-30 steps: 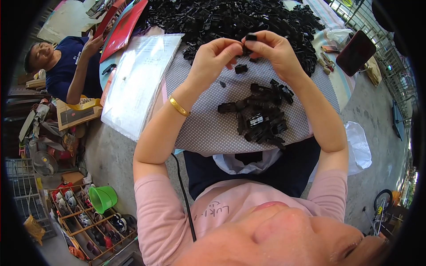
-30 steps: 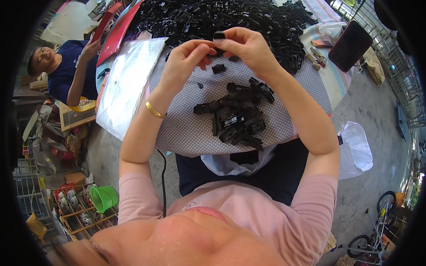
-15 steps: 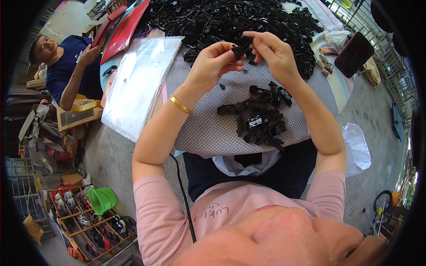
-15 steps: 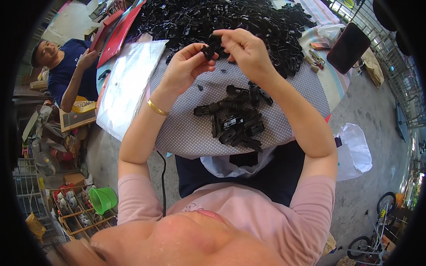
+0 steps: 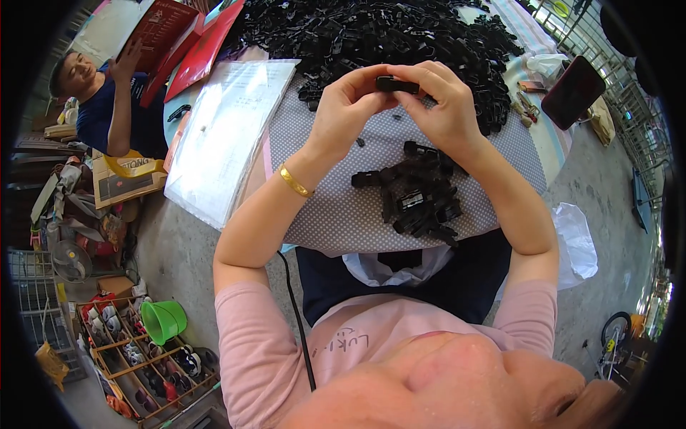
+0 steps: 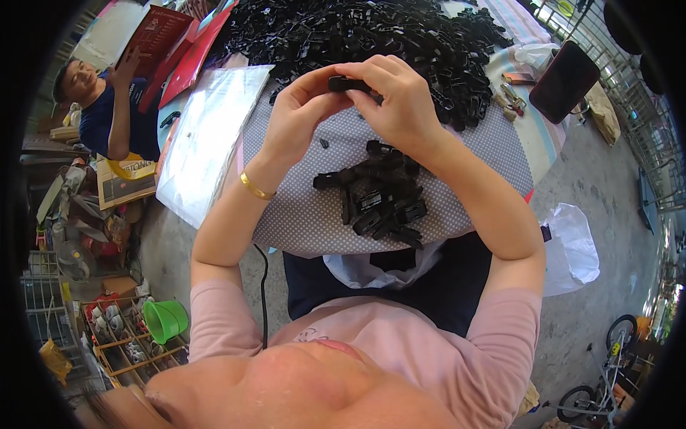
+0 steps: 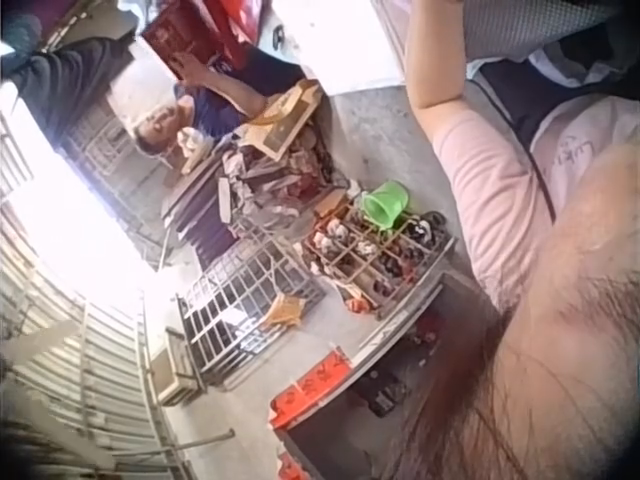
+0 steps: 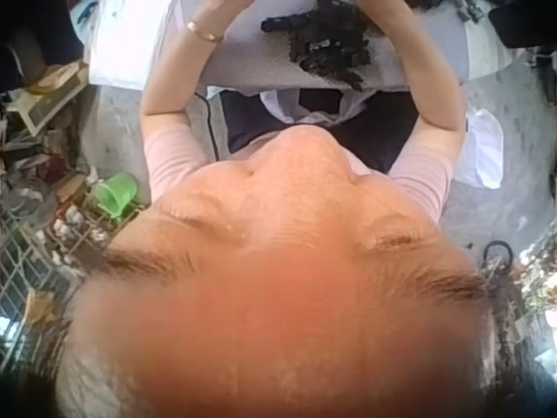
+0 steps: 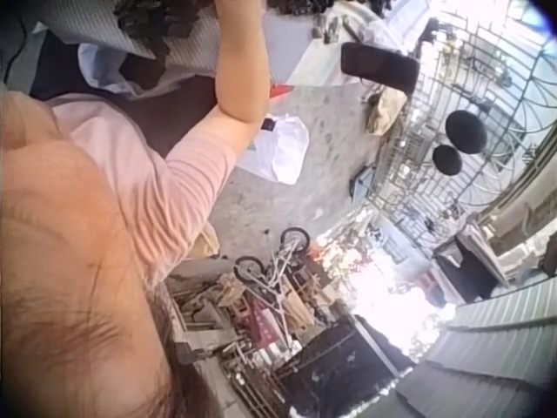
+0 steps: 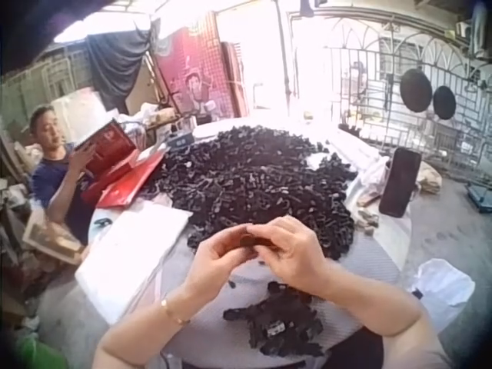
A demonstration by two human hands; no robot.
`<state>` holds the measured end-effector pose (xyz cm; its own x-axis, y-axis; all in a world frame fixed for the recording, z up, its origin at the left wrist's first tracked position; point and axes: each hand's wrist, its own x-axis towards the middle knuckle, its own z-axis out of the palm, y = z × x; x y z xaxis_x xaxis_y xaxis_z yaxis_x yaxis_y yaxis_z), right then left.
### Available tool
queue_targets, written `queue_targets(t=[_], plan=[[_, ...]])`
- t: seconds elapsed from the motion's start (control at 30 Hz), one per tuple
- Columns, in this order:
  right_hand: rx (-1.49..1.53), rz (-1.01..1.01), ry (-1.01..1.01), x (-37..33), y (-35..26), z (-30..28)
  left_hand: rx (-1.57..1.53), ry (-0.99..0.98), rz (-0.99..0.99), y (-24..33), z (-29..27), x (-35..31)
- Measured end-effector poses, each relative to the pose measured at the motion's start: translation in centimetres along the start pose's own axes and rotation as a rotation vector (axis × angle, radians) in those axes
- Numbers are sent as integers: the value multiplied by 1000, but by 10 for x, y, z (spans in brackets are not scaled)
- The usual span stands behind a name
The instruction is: Inspecting and sorting a large quantity of small black plastic parts on a table.
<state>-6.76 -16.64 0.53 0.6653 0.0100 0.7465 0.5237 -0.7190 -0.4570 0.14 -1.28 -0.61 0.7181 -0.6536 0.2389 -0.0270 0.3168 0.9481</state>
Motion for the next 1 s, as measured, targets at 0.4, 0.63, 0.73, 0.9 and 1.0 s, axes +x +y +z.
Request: queue_targets(t=[0.4,0.63,0.73,0.9,1.0], plan=[[433,303,-132,1,21,-2,102,7,57,2,-10,3],[585,330,-165,2,15,-12,351,-22,178,19,-2,-5],[647,352,-172,3,15,-14,293,-36,198,22,1,-8],[597,457,-266,16,30,-34,248,-120,88,12,-4,-1],[-61,373,-249,18,50,-55,386,-426,-63,10,3,-6]])
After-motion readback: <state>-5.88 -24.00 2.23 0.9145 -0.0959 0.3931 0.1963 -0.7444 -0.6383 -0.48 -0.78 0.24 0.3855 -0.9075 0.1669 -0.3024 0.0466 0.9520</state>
